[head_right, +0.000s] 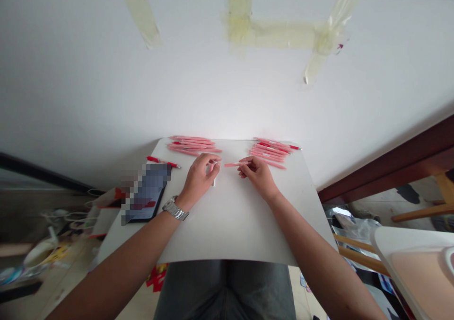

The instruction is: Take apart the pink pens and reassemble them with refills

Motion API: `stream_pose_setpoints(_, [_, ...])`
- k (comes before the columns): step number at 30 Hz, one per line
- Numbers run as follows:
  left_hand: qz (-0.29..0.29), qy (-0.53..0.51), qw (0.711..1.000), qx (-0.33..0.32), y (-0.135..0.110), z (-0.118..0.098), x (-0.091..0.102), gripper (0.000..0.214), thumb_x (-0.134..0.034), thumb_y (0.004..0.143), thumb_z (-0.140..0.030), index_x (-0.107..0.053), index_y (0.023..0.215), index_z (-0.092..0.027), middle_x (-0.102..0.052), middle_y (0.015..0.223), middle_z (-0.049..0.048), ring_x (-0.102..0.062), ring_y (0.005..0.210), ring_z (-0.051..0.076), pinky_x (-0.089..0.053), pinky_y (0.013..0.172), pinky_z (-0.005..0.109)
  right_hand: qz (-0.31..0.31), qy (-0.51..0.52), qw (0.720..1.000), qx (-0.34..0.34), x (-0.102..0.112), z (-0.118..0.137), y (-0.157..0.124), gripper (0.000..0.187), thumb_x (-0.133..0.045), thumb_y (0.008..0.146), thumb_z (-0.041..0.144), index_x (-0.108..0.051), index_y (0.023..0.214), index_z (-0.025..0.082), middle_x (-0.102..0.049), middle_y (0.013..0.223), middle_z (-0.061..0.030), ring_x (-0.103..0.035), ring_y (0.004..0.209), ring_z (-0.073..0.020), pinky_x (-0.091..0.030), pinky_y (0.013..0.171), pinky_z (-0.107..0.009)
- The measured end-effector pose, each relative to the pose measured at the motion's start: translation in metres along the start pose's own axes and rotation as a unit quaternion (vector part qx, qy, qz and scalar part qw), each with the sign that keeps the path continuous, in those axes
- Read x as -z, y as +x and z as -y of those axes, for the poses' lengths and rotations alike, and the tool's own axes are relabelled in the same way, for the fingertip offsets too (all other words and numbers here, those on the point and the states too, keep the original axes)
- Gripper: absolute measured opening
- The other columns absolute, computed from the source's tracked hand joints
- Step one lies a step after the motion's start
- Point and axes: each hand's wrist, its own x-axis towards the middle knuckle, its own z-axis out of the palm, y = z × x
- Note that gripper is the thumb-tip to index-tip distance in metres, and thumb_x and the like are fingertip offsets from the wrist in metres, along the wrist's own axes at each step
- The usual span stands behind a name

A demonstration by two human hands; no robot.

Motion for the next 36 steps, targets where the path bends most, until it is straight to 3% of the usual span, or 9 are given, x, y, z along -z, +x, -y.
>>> stream_pose_setpoints(20, [0.020,0.065,0.998,0.005,0.001,0.000,0.003,0.016,-0.061,0.095,-0.014,-0.070,0.104,-0.023,-0.064,0.108,0.0067,-0.061,0.103,0.024,-0.050,0.100,0.042,0.012,-0.061,0.998,0.010,0.005,-0.010,0.001,0.036,-0.075,0.089,0.052,-0.069,0.103,0.019,-0.075,0.085,-0.0057,-0.070,0.072,-0.0178,-0.059,0.070,-0.033])
stream_pose_setpoints(36, [0.062,0.100,0.993,0.005,-0.004,0.004,0.000,0.016,-0.077,0.086,-0.020,-0.077,0.100,-0.026,-0.058,0.109,0.0070,-0.057,0.106,0.026,-0.052,0.104,0.045,0.015,-0.104,0.994,0.026,0.005,-0.007,0.001,0.034,-0.072,0.091,0.051,-0.069,0.102,0.019,-0.074,0.082,-0.0052,-0.068,0.068,-0.0167,-0.057,0.067,-0.032])
